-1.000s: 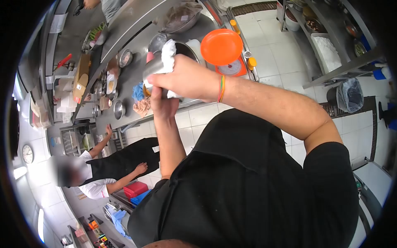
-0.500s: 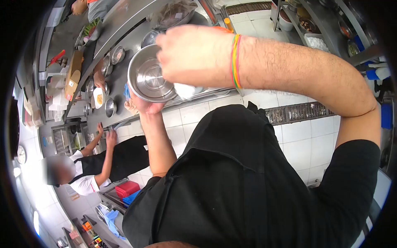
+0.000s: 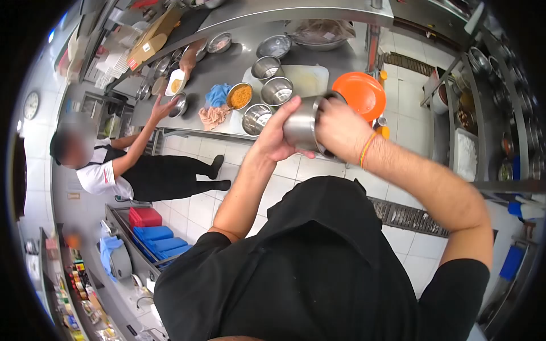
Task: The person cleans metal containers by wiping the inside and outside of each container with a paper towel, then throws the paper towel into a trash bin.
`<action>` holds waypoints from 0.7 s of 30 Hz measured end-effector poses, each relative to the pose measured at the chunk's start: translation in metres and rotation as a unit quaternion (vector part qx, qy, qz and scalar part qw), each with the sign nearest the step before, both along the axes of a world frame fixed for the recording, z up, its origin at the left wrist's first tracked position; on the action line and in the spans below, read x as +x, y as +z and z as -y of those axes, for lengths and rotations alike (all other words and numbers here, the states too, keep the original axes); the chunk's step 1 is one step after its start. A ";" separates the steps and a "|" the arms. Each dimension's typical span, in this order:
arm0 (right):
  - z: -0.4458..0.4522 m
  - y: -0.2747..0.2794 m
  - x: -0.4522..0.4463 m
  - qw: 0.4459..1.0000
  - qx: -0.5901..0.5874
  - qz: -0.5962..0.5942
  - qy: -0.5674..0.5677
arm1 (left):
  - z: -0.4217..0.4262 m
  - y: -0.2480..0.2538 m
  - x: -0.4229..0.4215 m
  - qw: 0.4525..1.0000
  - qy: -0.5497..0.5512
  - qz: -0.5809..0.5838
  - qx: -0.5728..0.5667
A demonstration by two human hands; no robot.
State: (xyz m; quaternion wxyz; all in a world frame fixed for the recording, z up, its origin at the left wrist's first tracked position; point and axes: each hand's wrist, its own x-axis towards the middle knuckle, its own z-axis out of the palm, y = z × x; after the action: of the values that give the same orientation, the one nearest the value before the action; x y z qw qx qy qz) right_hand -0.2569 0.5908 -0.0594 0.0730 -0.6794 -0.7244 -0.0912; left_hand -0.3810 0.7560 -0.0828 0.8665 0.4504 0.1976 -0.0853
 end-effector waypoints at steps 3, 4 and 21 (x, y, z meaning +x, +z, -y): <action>-0.007 -0.019 -0.007 0.976 0.015 -0.214 0.036 | -0.006 0.001 -0.005 0.997 -0.046 0.043 0.052; -0.009 -0.018 -0.010 0.955 0.065 -0.280 0.068 | -0.009 0.003 -0.005 0.995 -0.054 0.051 0.063; -0.016 -0.016 0.002 0.814 -0.055 -0.577 0.030 | 0.005 -0.011 -0.010 0.992 0.112 0.048 -0.015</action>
State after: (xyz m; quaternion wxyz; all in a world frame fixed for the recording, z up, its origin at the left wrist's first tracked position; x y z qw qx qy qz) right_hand -0.2548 0.6068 -0.0754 0.4427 -0.5881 -0.5733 0.3598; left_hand -0.3912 0.7514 -0.0937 0.8856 0.4164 0.2036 0.0312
